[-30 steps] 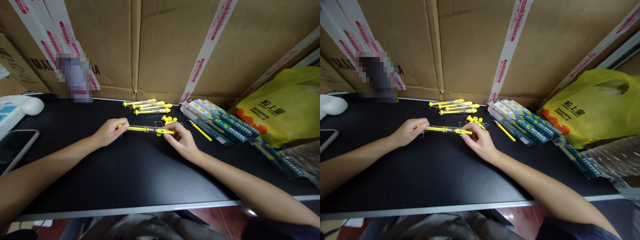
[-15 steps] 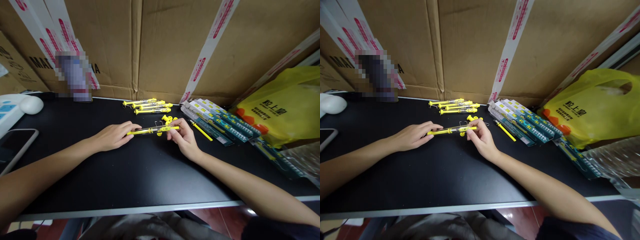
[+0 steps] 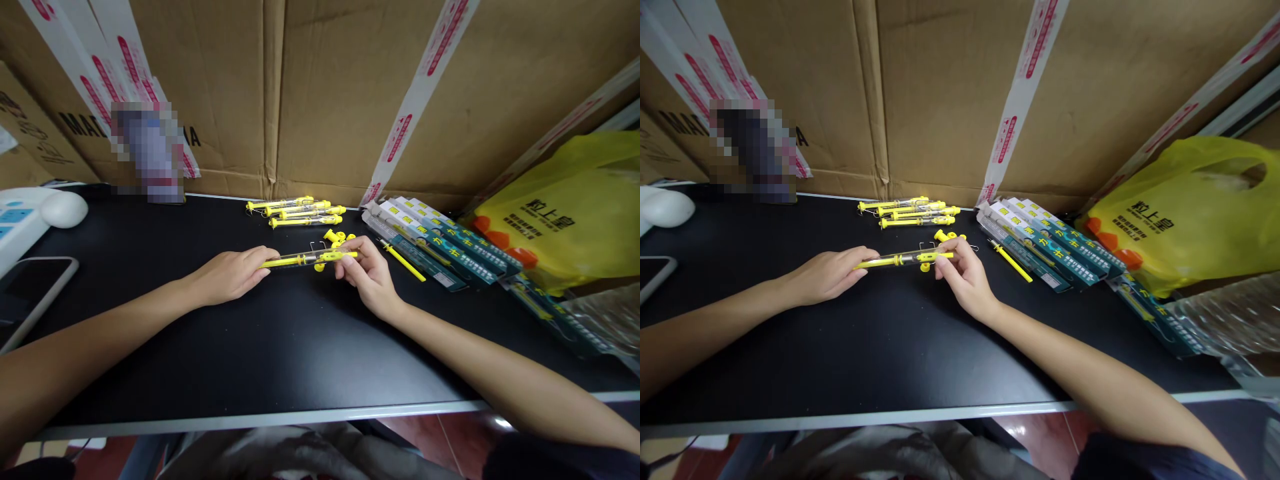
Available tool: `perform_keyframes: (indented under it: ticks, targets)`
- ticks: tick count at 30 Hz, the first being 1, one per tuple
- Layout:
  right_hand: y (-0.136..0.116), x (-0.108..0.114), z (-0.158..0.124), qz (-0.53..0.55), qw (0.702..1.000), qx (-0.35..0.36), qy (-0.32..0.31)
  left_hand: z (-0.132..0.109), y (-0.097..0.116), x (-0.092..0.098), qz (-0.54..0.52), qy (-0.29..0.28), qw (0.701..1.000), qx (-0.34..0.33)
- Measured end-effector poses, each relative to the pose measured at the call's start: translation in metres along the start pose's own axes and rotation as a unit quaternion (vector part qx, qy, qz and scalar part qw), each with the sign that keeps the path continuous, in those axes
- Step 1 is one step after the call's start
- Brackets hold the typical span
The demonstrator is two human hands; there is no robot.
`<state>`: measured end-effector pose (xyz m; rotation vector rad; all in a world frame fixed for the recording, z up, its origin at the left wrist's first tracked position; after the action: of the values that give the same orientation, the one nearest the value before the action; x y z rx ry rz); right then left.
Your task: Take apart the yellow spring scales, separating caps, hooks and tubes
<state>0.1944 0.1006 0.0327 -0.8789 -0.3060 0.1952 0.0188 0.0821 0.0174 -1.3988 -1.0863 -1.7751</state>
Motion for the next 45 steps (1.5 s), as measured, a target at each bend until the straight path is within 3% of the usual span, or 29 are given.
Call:
perform_keyframes:
  ticks: [9, 14, 34, 39, 42, 45]
  targets:
    - [-0.006, 0.000, -0.002, 0.009, 1.000, 0.019, 0.003, 0.001, 0.000, 0.005, -0.090, -0.006, 0.996, 0.010]
    - [-0.014, -0.005, -0.002, 0.001, 0.999, 0.047, -0.017, 0.000, 0.001, 0.002, -0.090, -0.018, 0.996, 0.019]
    - [0.000, 0.001, 0.000, 0.032, 0.999, -0.001, 0.020, 0.003, 0.002, 0.004, -0.182, -0.029, 0.983, 0.025]
    - [0.001, 0.009, 0.002, 0.073, 0.995, -0.022, 0.059, -0.001, 0.014, 0.000, -0.319, -0.077, 0.944, 0.023]
    - [0.003, 0.003, 0.000, 0.129, 0.987, -0.064, 0.068, -0.007, 0.031, -0.013, -0.429, -0.159, 0.889, 0.026]
    - [0.003, -0.021, -0.008, 0.191, 0.974, -0.119, 0.016, -0.013, 0.048, -0.018, -0.505, -0.209, 0.837, 0.021]
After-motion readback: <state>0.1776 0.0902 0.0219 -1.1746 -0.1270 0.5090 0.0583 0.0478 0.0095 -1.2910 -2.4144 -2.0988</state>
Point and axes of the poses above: each hand's wrist, its own z-axis towards the middle knuckle, its own x-axis out of the back of the hand, y = z × x, the point moved 10 cm from there along z, towards the middle knuckle, and after that the axes turned 14 degrees about x, right-handed, at the moved point
